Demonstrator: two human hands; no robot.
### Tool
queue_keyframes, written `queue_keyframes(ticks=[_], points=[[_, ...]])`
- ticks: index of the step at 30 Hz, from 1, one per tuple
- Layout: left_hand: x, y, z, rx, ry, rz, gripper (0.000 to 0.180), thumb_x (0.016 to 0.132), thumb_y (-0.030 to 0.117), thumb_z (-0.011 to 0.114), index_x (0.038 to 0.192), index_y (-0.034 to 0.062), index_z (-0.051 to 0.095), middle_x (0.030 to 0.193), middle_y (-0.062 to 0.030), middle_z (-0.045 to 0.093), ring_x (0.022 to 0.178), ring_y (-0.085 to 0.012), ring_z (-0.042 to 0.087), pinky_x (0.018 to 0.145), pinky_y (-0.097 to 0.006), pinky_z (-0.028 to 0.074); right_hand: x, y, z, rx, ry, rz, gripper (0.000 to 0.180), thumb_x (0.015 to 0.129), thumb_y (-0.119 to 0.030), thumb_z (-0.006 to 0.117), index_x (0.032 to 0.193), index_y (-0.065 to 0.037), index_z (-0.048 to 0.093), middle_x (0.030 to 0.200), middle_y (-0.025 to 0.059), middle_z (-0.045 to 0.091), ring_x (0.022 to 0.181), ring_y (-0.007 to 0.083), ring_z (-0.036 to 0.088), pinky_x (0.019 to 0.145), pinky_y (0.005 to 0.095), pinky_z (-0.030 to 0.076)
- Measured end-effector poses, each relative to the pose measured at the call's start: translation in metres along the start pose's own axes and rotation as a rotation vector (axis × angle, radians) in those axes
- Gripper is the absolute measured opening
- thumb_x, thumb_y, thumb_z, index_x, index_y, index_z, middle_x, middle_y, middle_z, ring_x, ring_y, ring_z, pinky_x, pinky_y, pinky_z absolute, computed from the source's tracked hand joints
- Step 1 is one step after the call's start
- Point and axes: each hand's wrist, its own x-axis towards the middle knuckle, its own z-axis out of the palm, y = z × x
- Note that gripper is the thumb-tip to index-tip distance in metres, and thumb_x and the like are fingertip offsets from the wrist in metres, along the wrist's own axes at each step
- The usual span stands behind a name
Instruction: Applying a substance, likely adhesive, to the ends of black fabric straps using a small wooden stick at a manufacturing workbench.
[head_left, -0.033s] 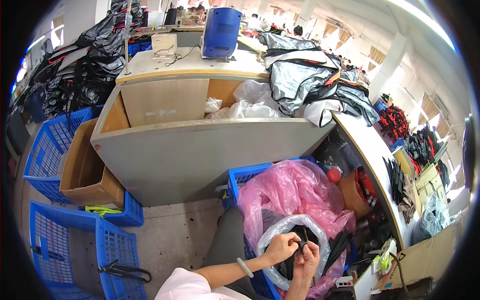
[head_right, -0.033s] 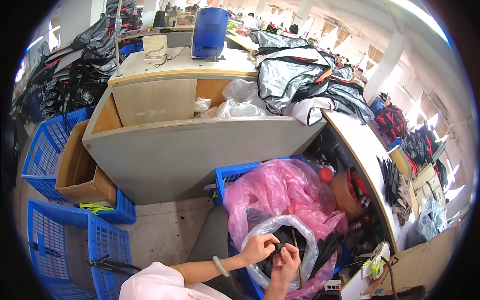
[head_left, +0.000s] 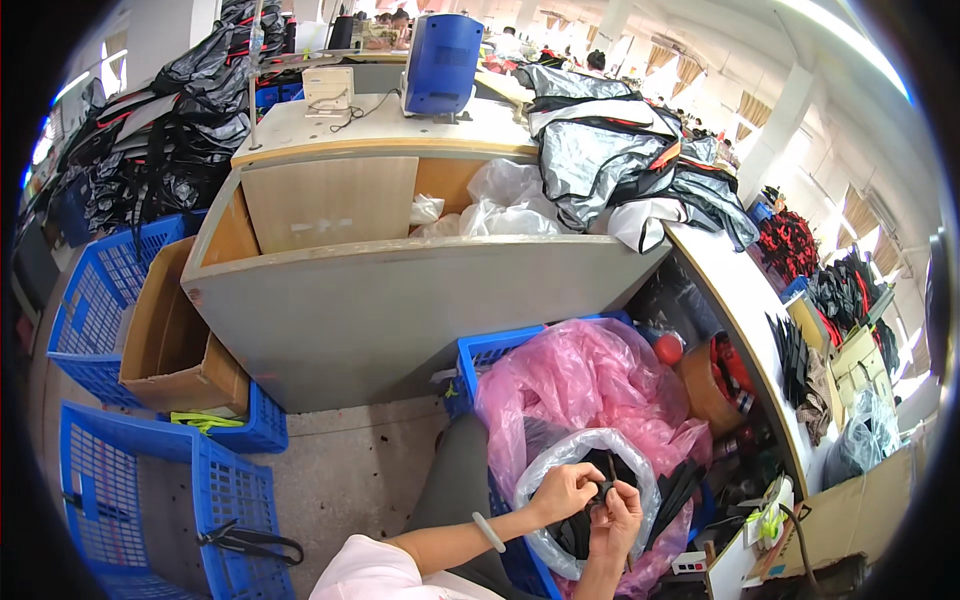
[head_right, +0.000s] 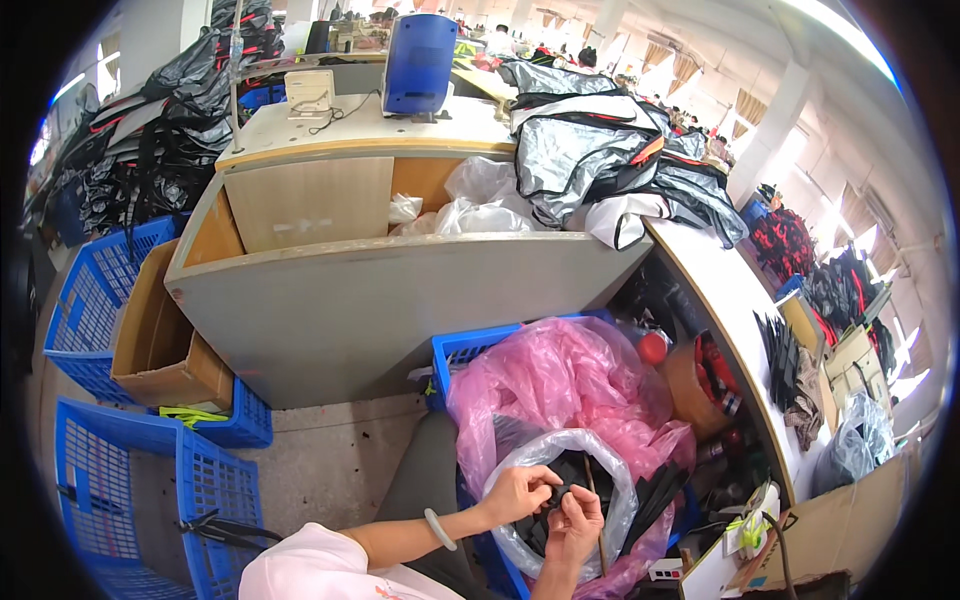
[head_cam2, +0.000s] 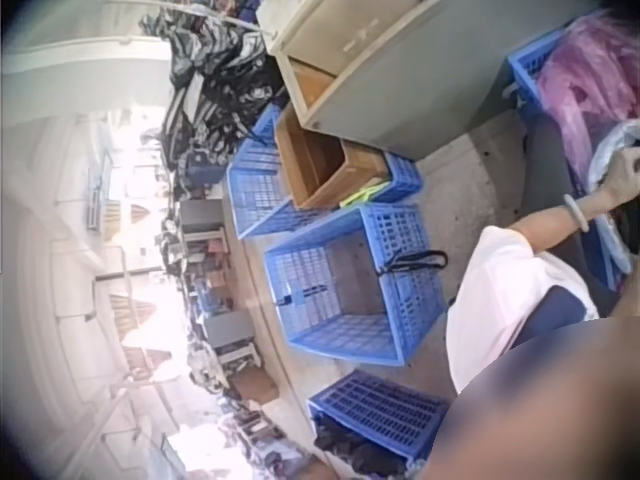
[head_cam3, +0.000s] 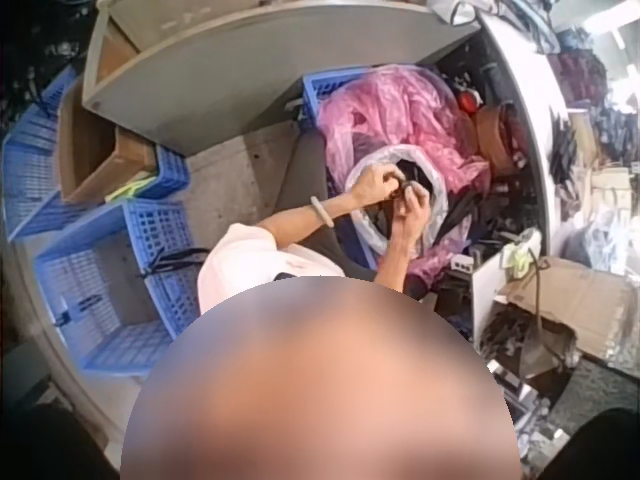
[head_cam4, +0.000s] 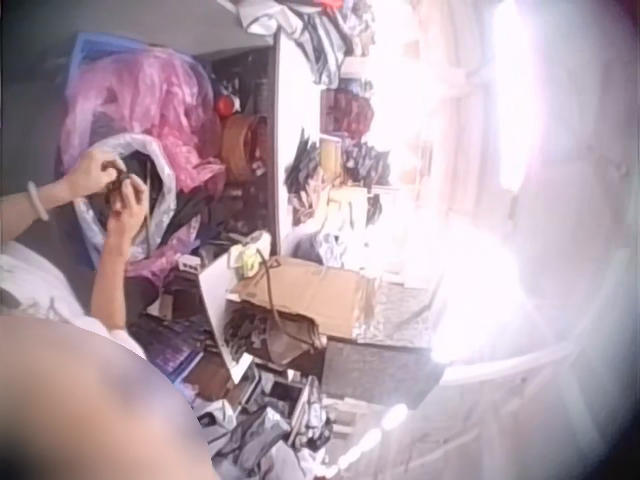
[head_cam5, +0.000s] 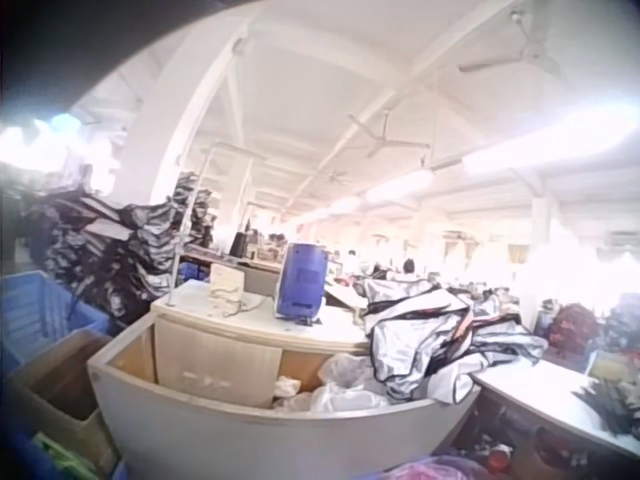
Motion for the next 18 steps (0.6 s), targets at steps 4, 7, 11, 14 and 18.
queue_keyframes(ticks=[4, 7, 11, 14, 18], points=[[0.007, -0.001, -0.003, -0.205, -0.185, -0.171, 0.019, 0.080, 0.005, 0.052, 0.094, -0.0029, 0.063, 0.064, -0.0056, 0.062, 0.055, -0.0102, 0.060, 0.049, -0.023, 0.048, 0.001, -0.003, -0.003, 0.003, -0.012, 0.007, 0.013, 0.077, 0.007, 0.061, 0.085, -0.003, 0.059, 0.063, 0.0022, 0.055, 0.042, 0.0058, 0.042, 0.036, 0.0190, 0.031], [0.006, -0.013, 0.003, -0.037, -0.207, -0.077, 0.020, 0.080, 0.004, 0.051, 0.093, -0.0036, 0.063, 0.064, -0.0072, 0.063, 0.055, -0.0104, 0.060, 0.050, -0.026, 0.049, 0.005, -0.003, -0.005, 0.087, -0.019, -0.045, 0.014, 0.076, 0.010, 0.059, 0.082, -0.003, 0.057, 0.062, 0.0021, 0.053, 0.040, 0.0059, 0.040, 0.036, 0.0185, 0.030], [0.000, -0.017, 0.002, 0.158, -0.080, 0.128, 0.025, 0.079, 0.003, 0.048, 0.098, -0.0028, 0.063, 0.065, -0.0078, 0.063, 0.055, -0.0113, 0.060, 0.050, -0.027, 0.049, 0.003, 0.001, -0.004, -0.026, 0.024, -0.062, 0.016, 0.075, 0.011, 0.058, 0.084, -0.002, 0.055, 0.060, 0.0024, 0.052, 0.037, 0.0070, 0.038, 0.036, 0.0188, 0.030], [0.005, -0.008, -0.008, -0.265, -0.357, -0.165, 0.038, 0.079, -0.001, 0.045, 0.115, -0.0008, 0.057, 0.071, -0.0089, 0.063, 0.054, -0.0110, 0.060, 0.049, -0.024, 0.050, 0.008, -0.009, -0.006, -0.026, -0.023, 0.047, 0.018, 0.077, 0.009, 0.059, 0.091, -0.001, 0.053, 0.061, 0.0024, 0.051, 0.039, 0.0079, 0.042, 0.036, 0.0199, 0.034], [0.009, 0.007, -0.003, -0.169, -0.296, -0.173, 0.034, 0.080, 0.001, 0.045, 0.110, -0.0011, 0.061, 0.066, -0.0085, 0.063, 0.049, -0.0109, 0.058, 0.047, -0.024, 0.050, 0.006, -0.006, -0.002, 0.003, -0.007, 0.014, 0.017, 0.079, 0.008, 0.058, 0.092, -0.001, 0.051, 0.064, 0.0041, 0.054, 0.043, 0.0099, 0.048, 0.039, 0.0216, 0.039]])
